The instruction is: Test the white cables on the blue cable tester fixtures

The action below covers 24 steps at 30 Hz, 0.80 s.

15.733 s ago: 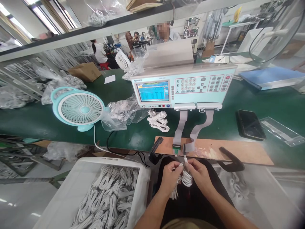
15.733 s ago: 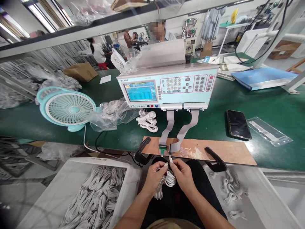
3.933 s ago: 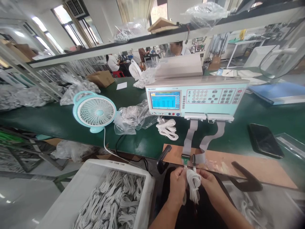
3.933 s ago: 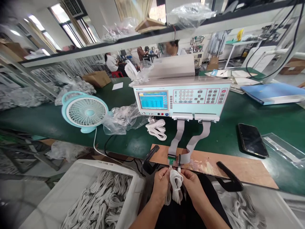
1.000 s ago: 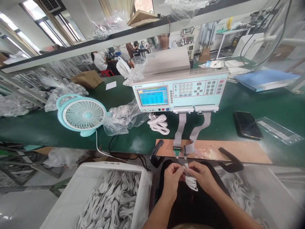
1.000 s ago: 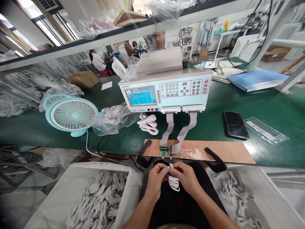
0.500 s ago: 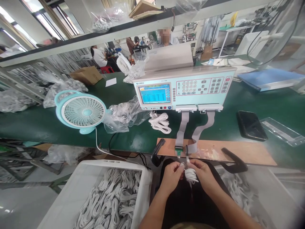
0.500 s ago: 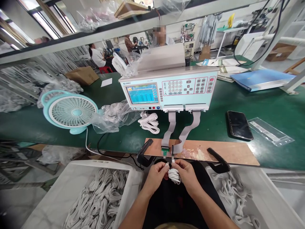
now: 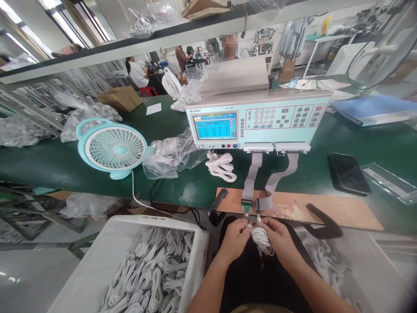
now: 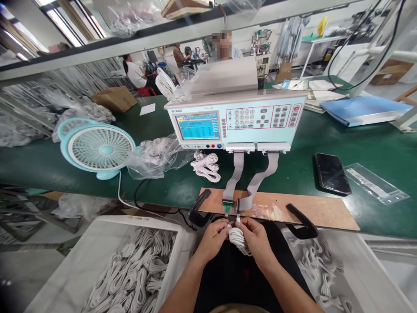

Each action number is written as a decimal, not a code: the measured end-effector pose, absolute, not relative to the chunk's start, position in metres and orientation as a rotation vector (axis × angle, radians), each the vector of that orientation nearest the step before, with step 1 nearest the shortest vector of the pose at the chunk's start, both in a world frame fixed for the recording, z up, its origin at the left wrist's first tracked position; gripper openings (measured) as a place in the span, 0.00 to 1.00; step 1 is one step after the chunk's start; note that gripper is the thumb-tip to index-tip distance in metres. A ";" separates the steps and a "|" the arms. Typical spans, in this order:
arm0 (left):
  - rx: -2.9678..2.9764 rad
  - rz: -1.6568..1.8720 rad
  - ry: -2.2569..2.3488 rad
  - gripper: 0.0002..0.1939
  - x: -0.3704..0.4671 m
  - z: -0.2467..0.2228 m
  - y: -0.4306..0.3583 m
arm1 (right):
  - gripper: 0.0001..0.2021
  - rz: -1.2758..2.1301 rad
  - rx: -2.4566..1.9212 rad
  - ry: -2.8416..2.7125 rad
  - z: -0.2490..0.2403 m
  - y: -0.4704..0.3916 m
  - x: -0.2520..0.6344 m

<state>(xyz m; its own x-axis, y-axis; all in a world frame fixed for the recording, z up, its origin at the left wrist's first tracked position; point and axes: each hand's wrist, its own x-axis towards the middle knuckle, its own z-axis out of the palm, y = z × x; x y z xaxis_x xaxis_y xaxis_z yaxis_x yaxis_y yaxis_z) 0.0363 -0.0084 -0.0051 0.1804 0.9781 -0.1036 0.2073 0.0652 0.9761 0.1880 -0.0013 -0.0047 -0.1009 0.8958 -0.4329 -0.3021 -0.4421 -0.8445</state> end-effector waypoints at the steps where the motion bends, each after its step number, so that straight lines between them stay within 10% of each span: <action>1: 1.357 0.899 1.248 0.15 0.036 -0.005 -0.008 | 0.21 1.701 -1.253 -0.706 -0.005 -0.001 0.187; 24: 0.736 1.258 1.443 0.15 0.069 -0.014 -0.012 | 0.14 1.593 -1.345 -0.636 -0.012 -0.003 0.188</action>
